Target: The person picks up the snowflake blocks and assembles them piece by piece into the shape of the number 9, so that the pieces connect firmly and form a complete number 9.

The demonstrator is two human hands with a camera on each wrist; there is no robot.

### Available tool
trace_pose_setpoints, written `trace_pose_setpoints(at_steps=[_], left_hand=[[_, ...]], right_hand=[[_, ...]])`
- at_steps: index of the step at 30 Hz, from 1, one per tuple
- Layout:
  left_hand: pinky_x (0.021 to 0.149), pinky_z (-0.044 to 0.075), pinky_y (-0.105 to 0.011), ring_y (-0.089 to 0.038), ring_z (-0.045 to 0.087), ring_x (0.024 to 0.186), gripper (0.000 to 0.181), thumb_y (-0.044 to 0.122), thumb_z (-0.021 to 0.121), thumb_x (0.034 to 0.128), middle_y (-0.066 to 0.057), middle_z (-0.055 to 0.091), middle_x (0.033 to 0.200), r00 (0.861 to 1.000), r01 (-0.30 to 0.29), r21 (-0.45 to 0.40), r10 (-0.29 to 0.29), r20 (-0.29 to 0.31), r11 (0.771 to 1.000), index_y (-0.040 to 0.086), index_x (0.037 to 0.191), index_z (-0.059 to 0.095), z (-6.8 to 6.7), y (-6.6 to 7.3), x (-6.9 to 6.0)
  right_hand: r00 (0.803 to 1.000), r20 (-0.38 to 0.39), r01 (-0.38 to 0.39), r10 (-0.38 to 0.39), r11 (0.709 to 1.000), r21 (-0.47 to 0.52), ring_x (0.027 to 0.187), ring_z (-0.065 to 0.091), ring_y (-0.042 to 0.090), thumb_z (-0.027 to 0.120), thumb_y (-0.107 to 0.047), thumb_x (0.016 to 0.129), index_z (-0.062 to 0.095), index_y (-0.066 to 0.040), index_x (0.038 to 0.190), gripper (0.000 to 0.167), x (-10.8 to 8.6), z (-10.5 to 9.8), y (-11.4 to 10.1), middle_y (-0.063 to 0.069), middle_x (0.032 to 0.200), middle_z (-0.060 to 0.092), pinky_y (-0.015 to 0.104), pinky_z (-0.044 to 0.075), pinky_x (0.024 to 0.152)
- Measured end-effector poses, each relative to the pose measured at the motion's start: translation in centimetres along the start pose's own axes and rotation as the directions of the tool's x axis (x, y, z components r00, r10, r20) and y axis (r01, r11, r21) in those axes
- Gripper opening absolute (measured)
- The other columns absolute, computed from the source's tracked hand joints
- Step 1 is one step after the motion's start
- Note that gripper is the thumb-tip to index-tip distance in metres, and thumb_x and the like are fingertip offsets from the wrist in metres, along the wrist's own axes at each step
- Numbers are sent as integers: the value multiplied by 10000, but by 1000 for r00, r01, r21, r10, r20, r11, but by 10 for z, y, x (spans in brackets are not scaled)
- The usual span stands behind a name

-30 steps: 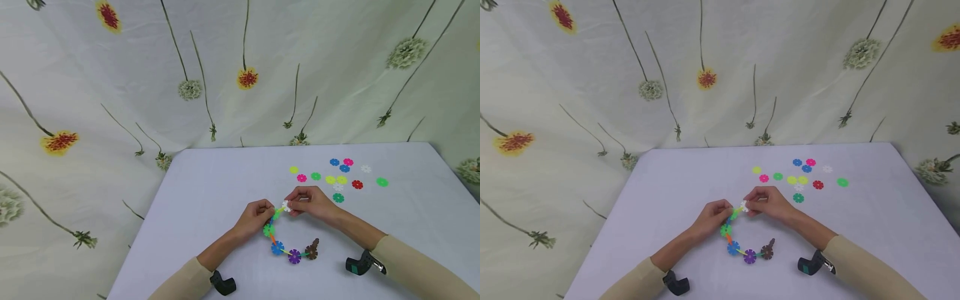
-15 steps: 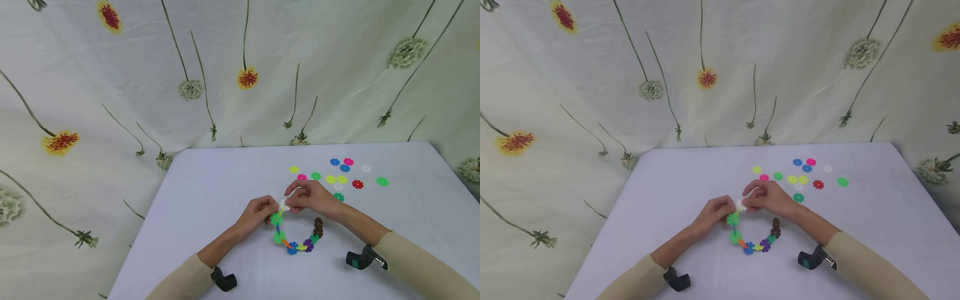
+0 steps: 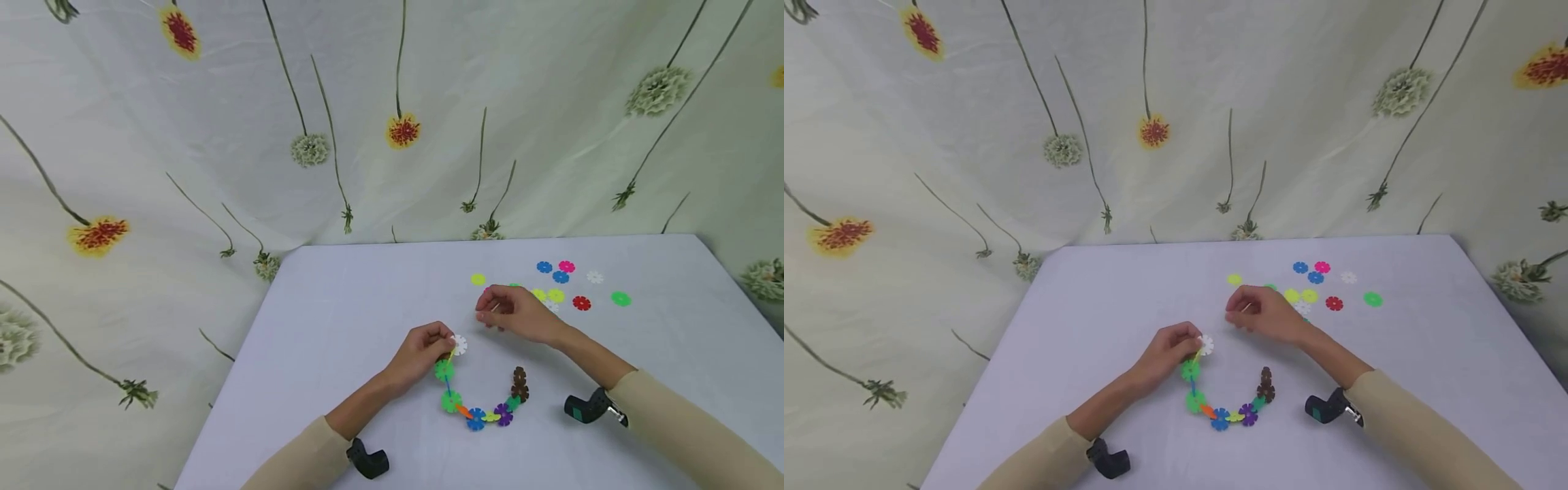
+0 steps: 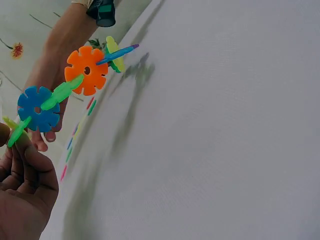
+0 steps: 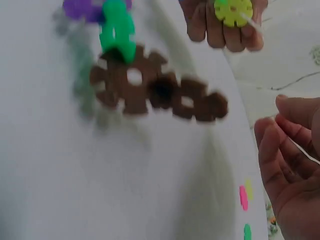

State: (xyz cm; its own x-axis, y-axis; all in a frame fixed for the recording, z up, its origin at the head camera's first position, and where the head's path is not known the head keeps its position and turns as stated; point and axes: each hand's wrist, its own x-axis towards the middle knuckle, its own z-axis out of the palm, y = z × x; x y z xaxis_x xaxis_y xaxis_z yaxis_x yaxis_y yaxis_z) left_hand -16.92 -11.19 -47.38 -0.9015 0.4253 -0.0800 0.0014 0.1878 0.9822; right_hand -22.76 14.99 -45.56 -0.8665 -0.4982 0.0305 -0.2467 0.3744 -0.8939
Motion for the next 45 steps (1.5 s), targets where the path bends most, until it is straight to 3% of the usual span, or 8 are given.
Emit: trace_pose_setpoints(at_steps=[4,9,12,18,28,37,40,45], left_hand=[[722,463,-190,-84,519,761,154,146,553,1066,40,568,816,1000,22,-25,-23,-14,999,15,1060,633,-3,-6,-1],[694,441,-192,-77,495,732,190,165,568,1059,37,549,789,999,27,-45,-28,-30,999,-16,1055,625,-8,-9,-3],[693,445,-193,-75,500,732,195,167,572,1056,39,558,790,999,30,-47,-32,-34,998,-21,1059,626,-9,-9,-3],[695,450,-192,-72,505,734,174,174,560,1067,48,560,804,999,37,-47,-38,-24,998,17,1065,634,-9,-9,-2],[698,454,-190,-84,509,743,185,161,563,1068,46,561,809,997,60,-59,-63,-42,996,-13,1075,625,-9,-11,-3],[696,451,-193,-88,508,758,212,186,561,1078,29,552,817,998,55,-52,-56,-34,997,-15,1081,628,-10,-10,-3],[702,458,-196,-99,516,774,224,195,553,1083,29,560,823,997,66,-49,-68,-44,997,-14,1088,634,-10,-11,-1],[718,472,-197,-107,529,795,235,199,554,1080,43,576,835,995,83,-55,-86,-50,995,-19,1096,639,-10,-14,3]], right_hand=[[987,-162,-59,19,969,-241,900,635,212,775,-208,990,733,-80,1130,194,10,-13,15,96,1038,721,250,540,768],[966,-254,-149,45,902,-406,977,620,273,783,-222,967,723,-50,1209,303,25,-16,28,127,1073,679,364,553,822],[961,-274,-173,46,870,-462,1036,623,321,785,-251,959,724,-35,1206,333,33,-14,32,164,1107,669,461,567,887],[953,-290,-220,86,854,-471,1129,567,368,768,-260,973,701,-7,1175,330,41,-10,36,201,1173,639,520,549,958],[977,-213,-81,-11,904,-420,938,668,253,720,-108,998,662,-107,1213,223,43,-9,37,113,1027,748,428,580,874],[971,-229,-12,-72,937,-348,1046,726,290,719,-40,993,743,-100,1192,209,35,-2,30,122,1135,785,497,620,968],[975,-207,16,-84,951,-310,1053,742,257,742,-63,988,742,-109,1203,220,27,3,20,91,1140,793,439,633,960],[982,-172,38,-81,970,-242,968,731,166,782,-109,973,745,-143,1182,214,8,10,3,21,1063,795,245,608,841]])
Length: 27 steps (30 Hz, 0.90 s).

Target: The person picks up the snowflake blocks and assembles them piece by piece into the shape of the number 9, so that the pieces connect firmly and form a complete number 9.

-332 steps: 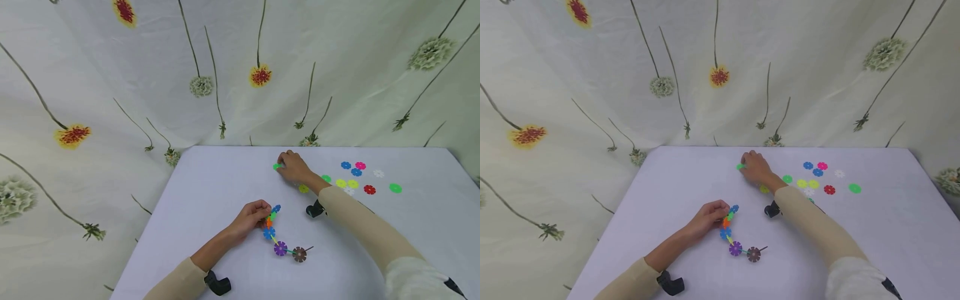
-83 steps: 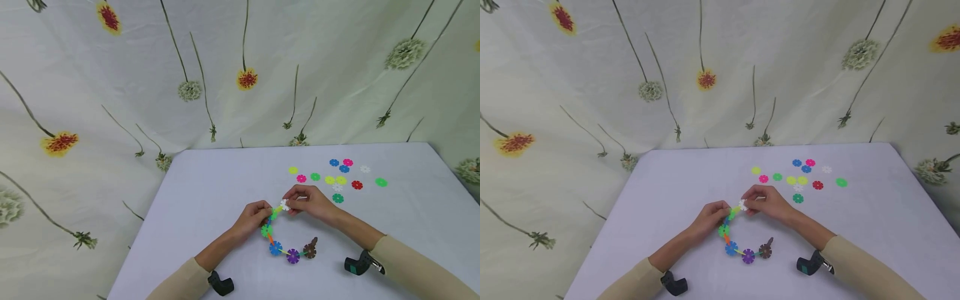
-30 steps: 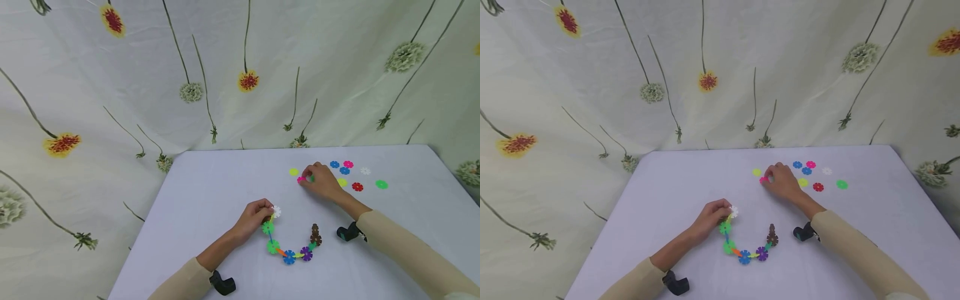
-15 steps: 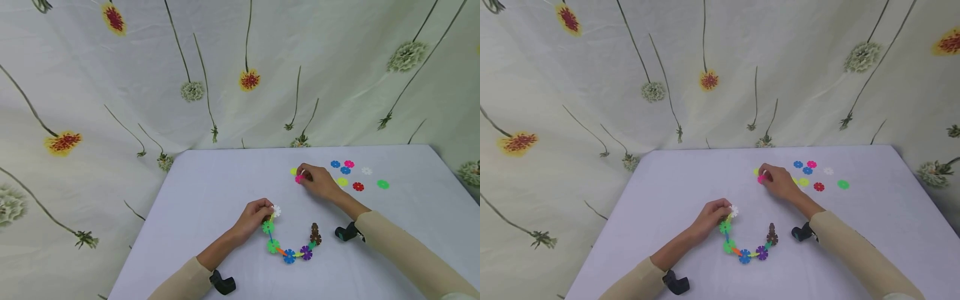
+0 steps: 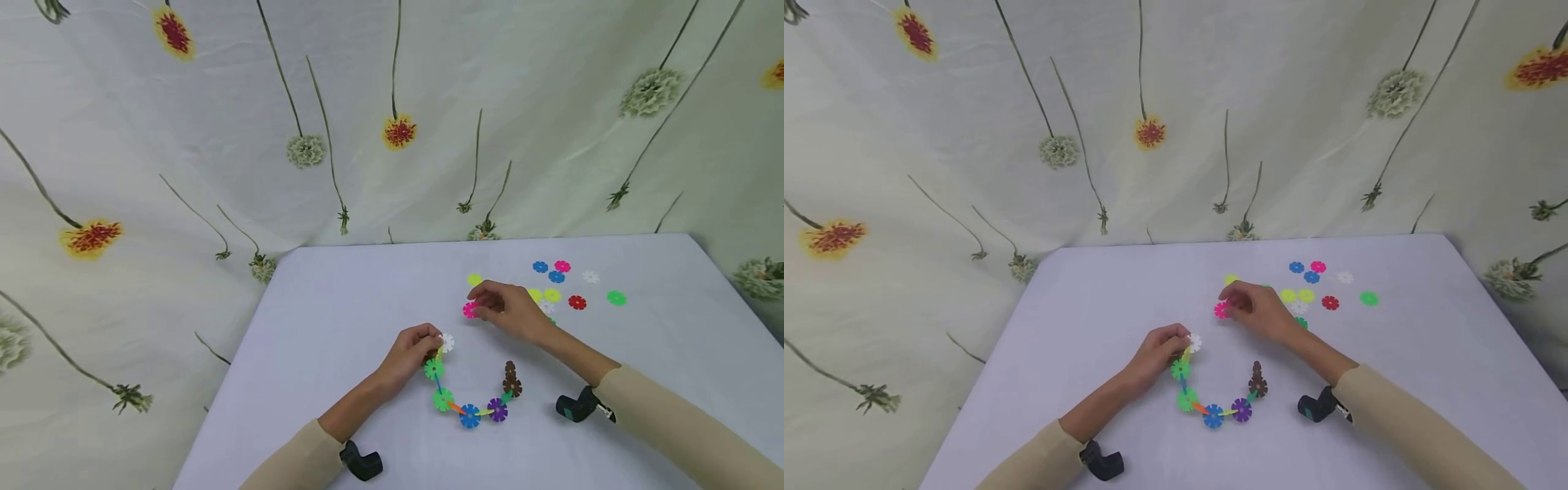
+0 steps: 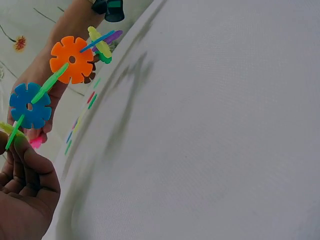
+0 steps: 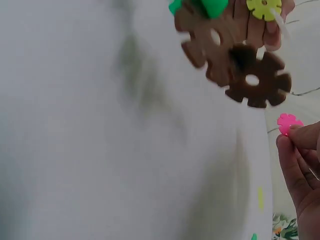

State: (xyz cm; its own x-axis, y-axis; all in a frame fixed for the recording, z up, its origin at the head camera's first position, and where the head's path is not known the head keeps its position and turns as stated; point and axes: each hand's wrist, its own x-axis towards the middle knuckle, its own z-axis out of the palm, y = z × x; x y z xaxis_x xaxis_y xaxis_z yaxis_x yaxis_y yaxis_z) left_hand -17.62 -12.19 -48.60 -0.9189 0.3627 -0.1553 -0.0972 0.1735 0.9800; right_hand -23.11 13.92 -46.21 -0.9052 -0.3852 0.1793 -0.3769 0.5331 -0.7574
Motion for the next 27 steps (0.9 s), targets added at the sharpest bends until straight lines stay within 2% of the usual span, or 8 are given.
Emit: trace_pose_setpoints(at_steps=[4,14,23,27], left_hand=[[719,472,-195,-107,530,795,244,202,555,1077,43,580,833,1000,0,3,0,-7,1000,-26,1095,640,1,1,0],[714,471,-189,-103,529,777,239,199,546,1084,41,574,822,1000,-10,2,10,-8,1000,-21,1081,641,4,4,-2],[702,461,-189,-95,515,761,233,186,549,1079,42,560,815,1000,-22,-14,22,-1,1000,-31,1072,631,6,5,-3],[694,463,-187,-85,518,739,233,178,561,1074,50,568,795,1000,-26,-21,26,11,999,-44,1074,631,7,4,-2]], right_hand=[[999,34,14,-16,998,56,944,717,126,795,-134,970,750,-177,1124,167,-15,-1,-13,-21,1021,785,194,590,799],[986,103,119,-130,986,114,950,718,68,788,-122,974,720,-204,1087,155,-33,3,-31,-85,1011,762,220,614,871],[981,104,158,-166,984,77,933,709,49,786,-163,989,719,-226,1058,116,-34,7,-31,-89,992,753,246,616,882],[973,105,201,-206,978,59,927,708,36,786,-135,985,731,-213,1072,129,-36,9,-32,-71,1009,763,255,621,883]])
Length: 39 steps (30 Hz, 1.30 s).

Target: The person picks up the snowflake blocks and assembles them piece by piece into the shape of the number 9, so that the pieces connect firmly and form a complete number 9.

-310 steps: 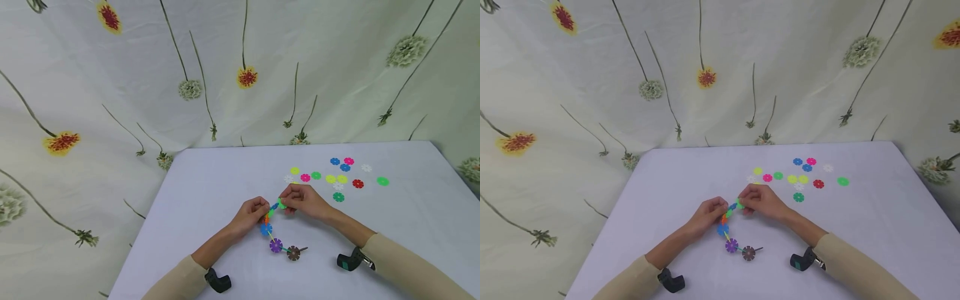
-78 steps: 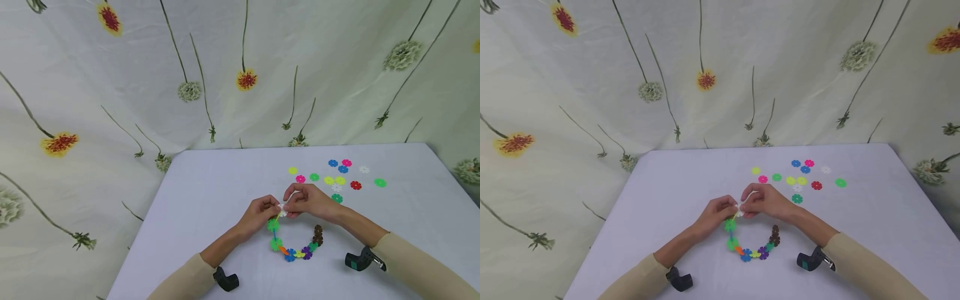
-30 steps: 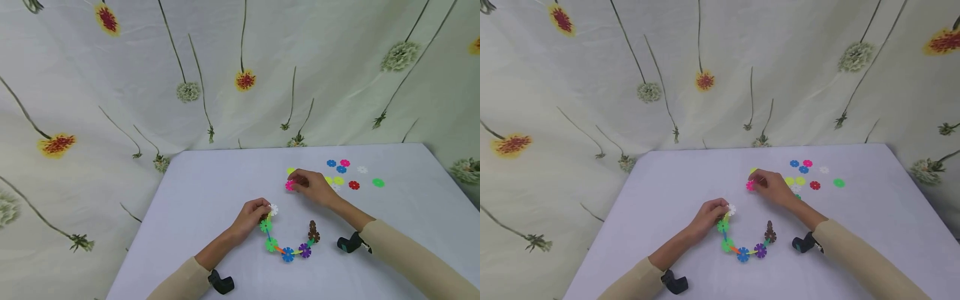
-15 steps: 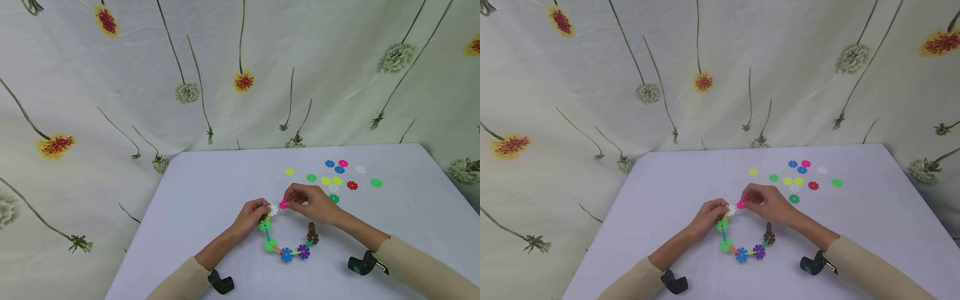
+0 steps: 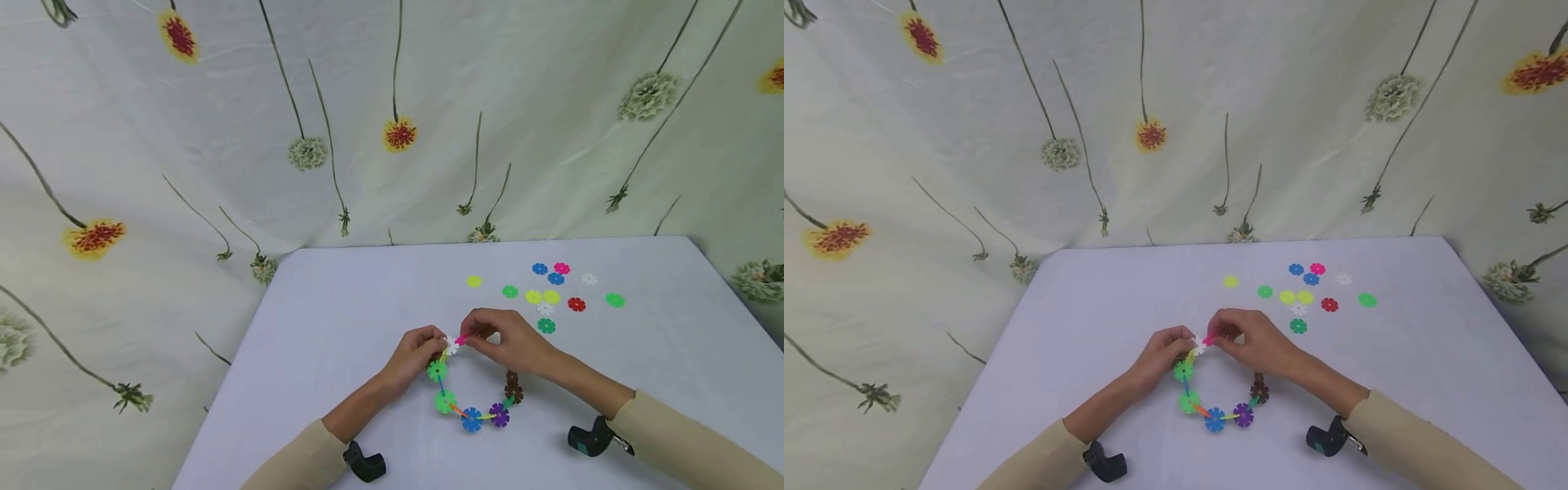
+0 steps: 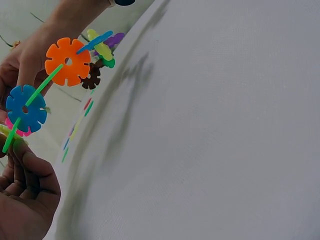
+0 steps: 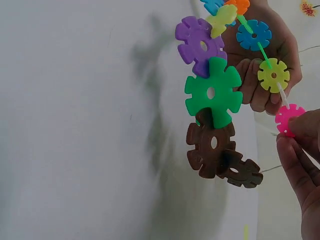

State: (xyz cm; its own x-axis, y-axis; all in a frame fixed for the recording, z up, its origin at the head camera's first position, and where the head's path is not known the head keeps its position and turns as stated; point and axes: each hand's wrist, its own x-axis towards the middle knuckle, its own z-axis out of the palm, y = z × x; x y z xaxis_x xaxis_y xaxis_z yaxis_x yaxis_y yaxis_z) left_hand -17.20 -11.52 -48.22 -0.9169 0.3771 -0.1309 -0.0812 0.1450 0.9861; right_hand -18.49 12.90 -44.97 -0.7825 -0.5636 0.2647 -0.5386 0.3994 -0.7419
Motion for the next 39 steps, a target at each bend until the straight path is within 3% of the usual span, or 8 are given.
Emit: trace_pose_setpoints(at_steps=[10,17,21,24,27,30,34,39], left_hand=[[675,438,-173,-65,506,709,222,181,573,1083,28,558,761,996,-79,105,74,48,991,-28,1060,643,2,3,-3],[705,490,-176,-76,546,735,255,203,586,1094,28,600,796,994,-65,68,58,95,996,-45,1074,641,-3,1,-5],[706,483,-178,-82,538,737,252,197,568,1099,25,586,802,994,-61,76,54,91,995,-45,1079,633,-6,-1,-7],[701,476,-183,-84,529,735,245,205,552,1103,29,567,795,997,-46,85,40,67,995,-24,1085,636,-9,-3,-9],[707,473,-183,-86,525,744,249,219,541,1109,31,555,801,999,-27,88,24,44,996,-10,1104,638,-14,-4,-11],[710,464,-184,-93,517,757,267,235,531,1118,32,546,816,999,-15,80,13,36,997,-11,1122,635,-18,-5,-13],[714,452,-183,-94,509,766,291,251,533,1120,36,541,827,999,-2,64,-1,44,998,-25,1135,623,-20,-6,-16],[710,447,-180,-99,505,761,304,252,524,1122,38,534,826,999,-4,58,1,47,998,-36,1149,618,-22,-4,-18]], right_hand=[[998,27,52,-50,998,-45,871,721,31,793,-67,963,750,-212,1059,180,1,1,-5,-4,985,797,245,613,845],[996,86,31,-35,998,46,926,732,64,790,-66,965,755,-183,1099,182,2,-1,-1,-21,1029,790,247,624,881],[990,141,20,-29,998,63,1012,742,128,820,-128,954,738,-132,1195,255,7,-8,6,19,1118,780,283,635,903],[987,159,-34,28,999,31,1077,739,208,839,-177,943,719,-109,1251,338,18,-17,18,73,1181,765,300,634,917],[987,114,-112,117,993,-45,1084,712,235,808,-195,969,720,-97,1249,310,34,-23,37,82,1181,756,318,617,910],[980,7,-194,197,970,-149,1074,684,246,760,-184,1001,723,-76,1232,258,49,-26,59,92,1169,741,373,590,916],[955,-96,-298,282,919,-258,1106,622,329,731,-217,1009,684,-23,1288,343,67,-25,80,170,1191,673,489,538,968],[917,-137,-398,374,881,-258,1116,560,367,720,-257,1005,642,9,1291,398,83,-22,90,210,1196,609,531,500,992]])
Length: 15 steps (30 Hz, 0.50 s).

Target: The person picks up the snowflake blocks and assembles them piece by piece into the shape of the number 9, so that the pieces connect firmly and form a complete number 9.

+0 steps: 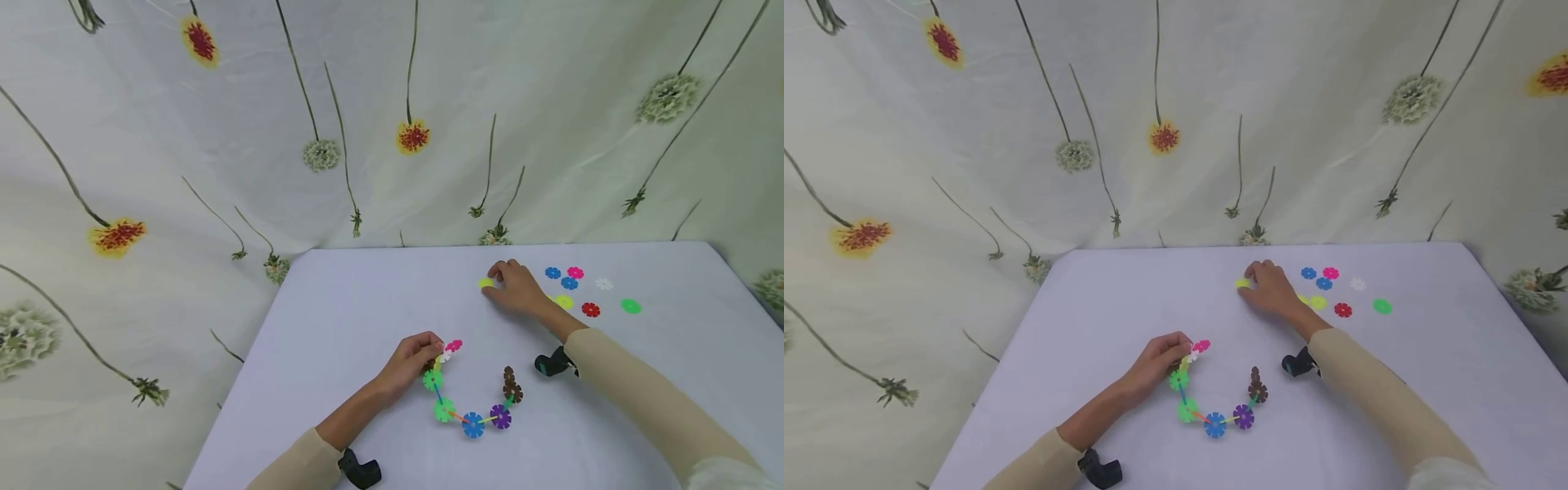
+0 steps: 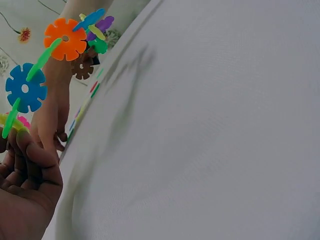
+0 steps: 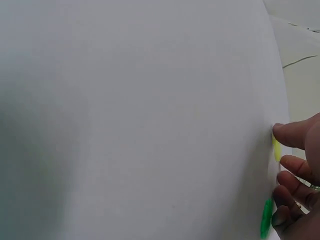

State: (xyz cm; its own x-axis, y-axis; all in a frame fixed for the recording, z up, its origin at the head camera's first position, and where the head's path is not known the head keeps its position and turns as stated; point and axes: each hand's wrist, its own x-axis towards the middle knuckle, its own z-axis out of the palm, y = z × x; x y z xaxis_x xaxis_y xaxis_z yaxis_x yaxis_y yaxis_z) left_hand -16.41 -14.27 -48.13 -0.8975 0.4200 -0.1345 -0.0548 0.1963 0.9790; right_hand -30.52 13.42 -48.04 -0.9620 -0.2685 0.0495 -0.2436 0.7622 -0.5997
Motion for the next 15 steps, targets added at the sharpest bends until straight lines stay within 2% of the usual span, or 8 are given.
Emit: trace_pose_setpoints(at_steps=[3,8,12,15], left_hand=[[698,442,-182,-98,499,749,304,247,516,1128,45,526,820,1000,-4,0,4,-3,1000,-38,1149,621,1,1,1],[686,435,-183,-100,492,739,298,249,523,1128,45,518,811,1000,2,-5,-2,-5,1000,-33,1145,616,2,0,3],[693,435,-183,-99,493,756,316,255,522,1129,37,516,823,1000,7,-11,-7,-11,1000,-49,1149,608,3,-2,4],[713,452,-181,-99,504,789,314,247,520,1124,31,524,840,1000,7,-11,-8,-24,1000,-54,1147,607,3,-3,4]], right_hand=[[1000,-6,-23,23,999,24,1120,550,353,728,-221,1002,642,9,1241,343,4,-1,0,202,1192,605,520,492,1014],[999,-11,43,-42,997,69,1034,603,314,723,-131,992,609,-30,1179,242,7,-2,0,182,1118,668,474,527,948],[994,-35,102,-99,988,112,981,652,292,673,-95,1025,625,-75,1177,161,3,1,0,162,1074,713,455,551,902],[994,-64,101,-92,984,150,996,674,292,658,-111,1045,655,-92,1184,141,-3,2,-1,162,1101,728,441,560,903]])
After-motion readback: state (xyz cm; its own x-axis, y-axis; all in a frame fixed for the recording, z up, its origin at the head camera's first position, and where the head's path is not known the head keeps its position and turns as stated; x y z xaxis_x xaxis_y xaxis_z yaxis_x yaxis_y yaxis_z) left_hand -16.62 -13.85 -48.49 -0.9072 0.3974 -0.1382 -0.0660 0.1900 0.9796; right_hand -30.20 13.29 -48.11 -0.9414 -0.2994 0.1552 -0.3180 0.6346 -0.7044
